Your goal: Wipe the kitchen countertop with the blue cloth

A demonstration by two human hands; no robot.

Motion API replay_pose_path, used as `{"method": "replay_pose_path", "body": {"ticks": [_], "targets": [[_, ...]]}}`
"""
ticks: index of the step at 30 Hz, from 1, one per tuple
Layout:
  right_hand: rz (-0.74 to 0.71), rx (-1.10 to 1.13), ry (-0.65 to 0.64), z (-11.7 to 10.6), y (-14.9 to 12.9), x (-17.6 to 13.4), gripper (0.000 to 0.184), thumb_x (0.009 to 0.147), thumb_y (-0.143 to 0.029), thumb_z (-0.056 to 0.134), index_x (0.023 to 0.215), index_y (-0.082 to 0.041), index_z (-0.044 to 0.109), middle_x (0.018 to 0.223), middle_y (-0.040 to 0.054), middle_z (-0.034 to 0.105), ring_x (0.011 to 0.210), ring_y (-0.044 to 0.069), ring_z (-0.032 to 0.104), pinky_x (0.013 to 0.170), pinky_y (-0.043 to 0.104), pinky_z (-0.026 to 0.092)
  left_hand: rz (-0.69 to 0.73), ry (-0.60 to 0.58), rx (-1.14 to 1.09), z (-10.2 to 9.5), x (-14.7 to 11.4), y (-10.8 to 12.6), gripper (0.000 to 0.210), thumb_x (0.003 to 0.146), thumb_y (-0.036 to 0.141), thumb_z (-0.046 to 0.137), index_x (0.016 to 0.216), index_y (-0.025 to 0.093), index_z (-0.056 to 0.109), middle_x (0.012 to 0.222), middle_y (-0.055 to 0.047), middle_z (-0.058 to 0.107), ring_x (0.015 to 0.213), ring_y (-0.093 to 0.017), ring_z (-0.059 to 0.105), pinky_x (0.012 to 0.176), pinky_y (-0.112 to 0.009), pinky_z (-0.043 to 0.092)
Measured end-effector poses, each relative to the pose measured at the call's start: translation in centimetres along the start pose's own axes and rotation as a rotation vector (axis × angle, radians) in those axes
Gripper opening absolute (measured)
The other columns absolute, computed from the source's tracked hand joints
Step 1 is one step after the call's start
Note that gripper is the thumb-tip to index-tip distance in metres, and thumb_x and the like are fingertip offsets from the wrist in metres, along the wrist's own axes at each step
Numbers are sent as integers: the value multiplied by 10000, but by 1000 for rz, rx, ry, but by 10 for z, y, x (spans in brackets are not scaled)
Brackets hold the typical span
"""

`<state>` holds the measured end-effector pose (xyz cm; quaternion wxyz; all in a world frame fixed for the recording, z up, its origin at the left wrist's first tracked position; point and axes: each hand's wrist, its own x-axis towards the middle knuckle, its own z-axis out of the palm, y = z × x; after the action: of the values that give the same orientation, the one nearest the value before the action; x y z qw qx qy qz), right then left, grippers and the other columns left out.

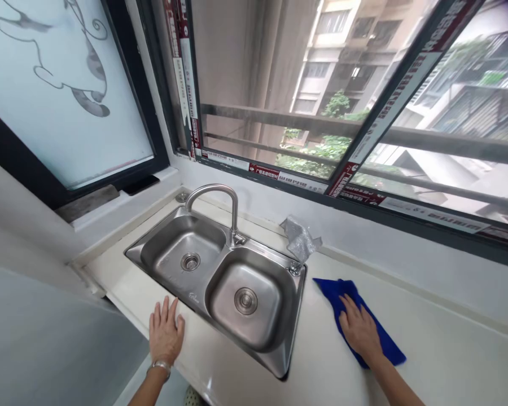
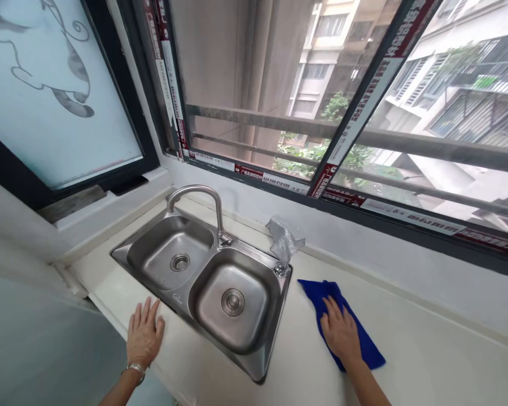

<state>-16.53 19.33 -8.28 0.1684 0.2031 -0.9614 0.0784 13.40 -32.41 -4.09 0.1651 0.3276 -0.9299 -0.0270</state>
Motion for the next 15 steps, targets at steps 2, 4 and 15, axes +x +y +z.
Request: {"method": "replay_pose_path", "body": {"ticks": [2, 4, 15], "targets": [[171, -31, 80, 5, 0, 8, 571, 938, -368, 292, 1470, -196, 408, 1467, 89, 460, 1300, 387, 424, 1036, 585, 391, -2, -8, 8, 0, 1, 0, 495, 963, 280, 327, 1380, 141, 553, 1517, -118, 429, 1447, -351, 274, 1170, -546, 273], [300, -44, 143, 6, -11, 22, 563, 936, -360, 294, 1446, -178, 447, 1459, 103, 469, 1294, 424, 407, 1016, 631, 372, -9, -10, 17, 0, 3, 1, 497, 963, 288, 324, 1380, 144, 552, 1517, -113, 430, 1447, -347, 277, 1171, -547, 272], [62, 239, -93, 49, -36, 152, 388, 924, -281, 403, 1211, -248, 663, 1298, 41, 620, 1255, 310, 484, 1044, 496, 423, -19, -83, 6, -7, 7, 3, 525, 983, 349, 280, 1406, 140, 511, 1533, -113, 407, 1475, -318, 214, 1182, -549, 255]]}}
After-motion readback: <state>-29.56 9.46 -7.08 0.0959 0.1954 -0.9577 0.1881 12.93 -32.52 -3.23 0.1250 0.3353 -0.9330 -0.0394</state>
